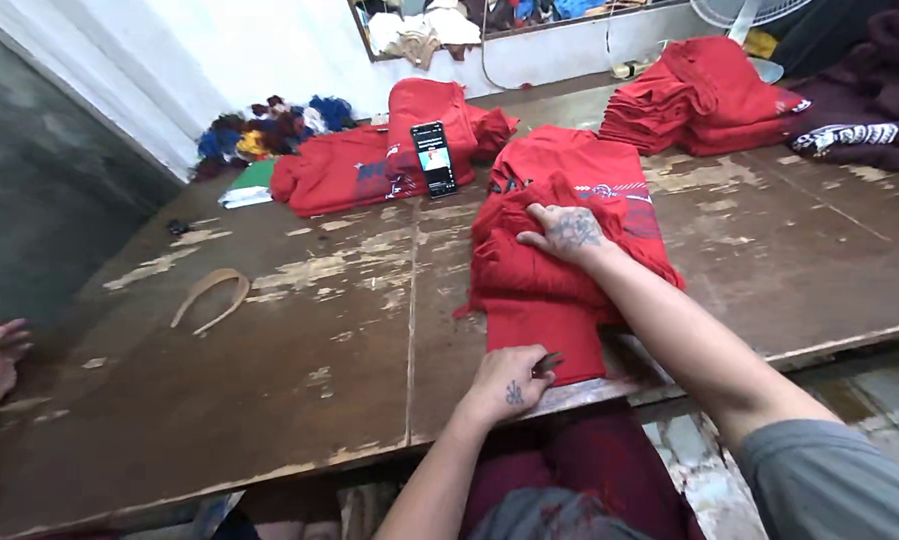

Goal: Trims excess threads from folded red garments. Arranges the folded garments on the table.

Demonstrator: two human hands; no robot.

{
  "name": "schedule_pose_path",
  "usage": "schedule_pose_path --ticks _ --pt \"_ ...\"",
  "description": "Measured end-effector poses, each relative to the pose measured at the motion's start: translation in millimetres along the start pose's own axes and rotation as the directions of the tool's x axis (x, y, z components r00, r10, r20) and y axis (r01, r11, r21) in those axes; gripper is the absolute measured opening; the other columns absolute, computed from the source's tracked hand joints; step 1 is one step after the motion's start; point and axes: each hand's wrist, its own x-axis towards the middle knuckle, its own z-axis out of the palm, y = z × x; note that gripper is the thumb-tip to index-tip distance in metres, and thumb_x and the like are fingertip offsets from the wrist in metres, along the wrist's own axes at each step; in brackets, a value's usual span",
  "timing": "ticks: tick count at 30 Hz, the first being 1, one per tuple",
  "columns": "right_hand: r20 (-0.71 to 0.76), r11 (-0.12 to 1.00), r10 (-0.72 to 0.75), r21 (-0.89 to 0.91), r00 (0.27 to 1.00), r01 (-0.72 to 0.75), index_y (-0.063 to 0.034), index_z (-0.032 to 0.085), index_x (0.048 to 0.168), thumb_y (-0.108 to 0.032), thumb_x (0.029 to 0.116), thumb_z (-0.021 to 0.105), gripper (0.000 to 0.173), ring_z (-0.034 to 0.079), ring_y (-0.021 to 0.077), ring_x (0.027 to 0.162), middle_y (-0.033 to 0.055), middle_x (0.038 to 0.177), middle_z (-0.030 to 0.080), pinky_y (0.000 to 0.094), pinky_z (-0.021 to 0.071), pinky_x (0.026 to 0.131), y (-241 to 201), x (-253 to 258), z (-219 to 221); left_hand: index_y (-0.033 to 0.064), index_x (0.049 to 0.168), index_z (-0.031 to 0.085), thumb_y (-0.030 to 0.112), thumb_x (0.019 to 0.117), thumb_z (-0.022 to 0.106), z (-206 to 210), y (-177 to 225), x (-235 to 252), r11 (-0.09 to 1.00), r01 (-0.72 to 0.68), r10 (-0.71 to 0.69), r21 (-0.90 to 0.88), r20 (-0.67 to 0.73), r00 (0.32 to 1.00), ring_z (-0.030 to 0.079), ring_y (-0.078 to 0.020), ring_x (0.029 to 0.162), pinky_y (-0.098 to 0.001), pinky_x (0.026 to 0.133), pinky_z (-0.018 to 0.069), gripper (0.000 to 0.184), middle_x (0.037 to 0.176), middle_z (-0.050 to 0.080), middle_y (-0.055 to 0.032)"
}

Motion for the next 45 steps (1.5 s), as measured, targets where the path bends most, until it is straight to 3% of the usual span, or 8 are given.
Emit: schedule_pose_path --ticks 8,12,15,18,22,26,38,45 --pt "0.017 0.993 0.111 -0.029 0.994 -0.110 -0.0211 0.037 0.161 -0.071 0.0959 0.046 0.082 0.028 0.0486 0.151 0.0251 0.163 0.032 0.0744 0.0246 0.113 -12 -21 12 0.0066 0.112 0.069 0.030 0.0991 0.061 -5 8 0 0.998 0.044 -0.040 -0.049 0.078 0.996 0.069 -0.0302 0.095 -0.0559 0.084 0.0515 0.028 0.097 0.072 -0.0132" --pt "-0.312 0.988 0.080 0.149 0.947 -0.035 -0.0119 0.049 0.152 -0.058 0.0965 0.056 0.073 0.040 0.0406 0.146 0.0200 0.154 0.048 0.0660 0.0288 0.117 -22 -99 -25 0.0019 0.115 0.067 0.024 0.1037 0.052 -7 0 -2 0.983 -0.011 0.008 -0.181 -0.018 1.000 0.066 -0.0278 0.103 -0.0499 0.092 0.0511 0.029 0.108 0.068 -0.0155" --pt "-0.298 0.943 0.139 0.332 0.945 -0.034 -0.0024 0.069 0.125 -0.046 0.1010 0.055 0.052 0.069 0.0289 0.107 0.0143 0.113 0.073 0.0506 0.0546 0.096 -44 -167 -27 -0.0037 0.120 0.061 0.019 0.1081 0.043 -11 -1 3 0.978 -0.034 0.005 -0.204 -0.138 0.990 0.066 -0.0285 0.103 -0.0459 0.093 0.0521 0.032 0.108 0.067 -0.0191" --pt "-0.043 0.931 0.104 0.357 0.994 -0.082 -0.0029 0.071 0.121 -0.040 0.0972 0.062 0.045 0.071 0.0359 0.096 0.0207 0.109 0.070 0.0538 0.0583 0.083 -56 -187 -5 -0.0020 0.116 0.065 0.021 0.1066 0.048 -12 7 10 0.987 -0.109 0.078 -0.118 -0.242 0.967 0.071 -0.0305 0.086 -0.0488 0.079 0.0556 0.030 0.091 0.071 -0.0174" --pt "-0.225 0.960 0.076 0.281 0.972 -0.010 -0.0021 0.073 0.097 -0.001 0.0781 0.068 0.020 0.070 0.0400 0.093 0.0228 0.101 0.068 0.0545 0.0588 0.078 -44 -206 -5 0.0008 0.107 0.069 0.022 0.1034 0.056 -23 1 2 0.966 -0.183 0.159 -0.185 -0.138 0.978 0.066 -0.0196 0.079 -0.0383 0.076 0.0531 0.025 0.086 0.069 -0.0113" --pt "-0.134 0.971 -0.051 0.225 0.990 0.080 -0.0118 0.078 0.108 -0.016 0.0903 0.061 0.025 0.070 0.0367 0.090 0.0153 0.096 0.071 0.0555 0.0569 0.077 -38 -228 -2 -0.0004 0.107 0.069 0.030 0.1039 0.056 -26 -8 4 0.998 -0.012 0.024 -0.062 0.194 0.981 0.066 -0.0322 0.092 -0.0555 0.085 0.0498 0.033 0.095 0.069 -0.0179" --pt "-0.144 0.941 -0.042 0.326 0.989 0.087 -0.0098 0.075 0.094 -0.030 0.0971 0.056 0.028 0.070 0.0133 0.084 0.0026 0.086 0.073 0.0326 0.0586 0.081 -17 -263 -17 0.0012 0.127 0.063 0.027 0.1057 0.052 11 16 23 0.828 -0.103 -0.027 -0.552 -0.223 0.974 0.058 -0.0120 0.069 -0.0319 0.069 0.0506 0.035 0.087 0.066 -0.0087" --pt "-0.211 0.981 -0.014 0.186 0.977 0.054 -0.0043 0.078 0.094 -0.033 0.0937 0.056 0.036 0.070 0.0351 0.082 0.0145 0.085 0.070 0.0562 0.0554 0.078 -23 -240 17 -0.0026 0.133 0.059 0.028 0.1053 0.054 29 32 30 0.793 -0.130 -0.101 -0.595 -0.338 0.936 0.060 -0.0187 0.070 -0.0387 0.070 0.0516 0.042 0.086 0.067 -0.0132"
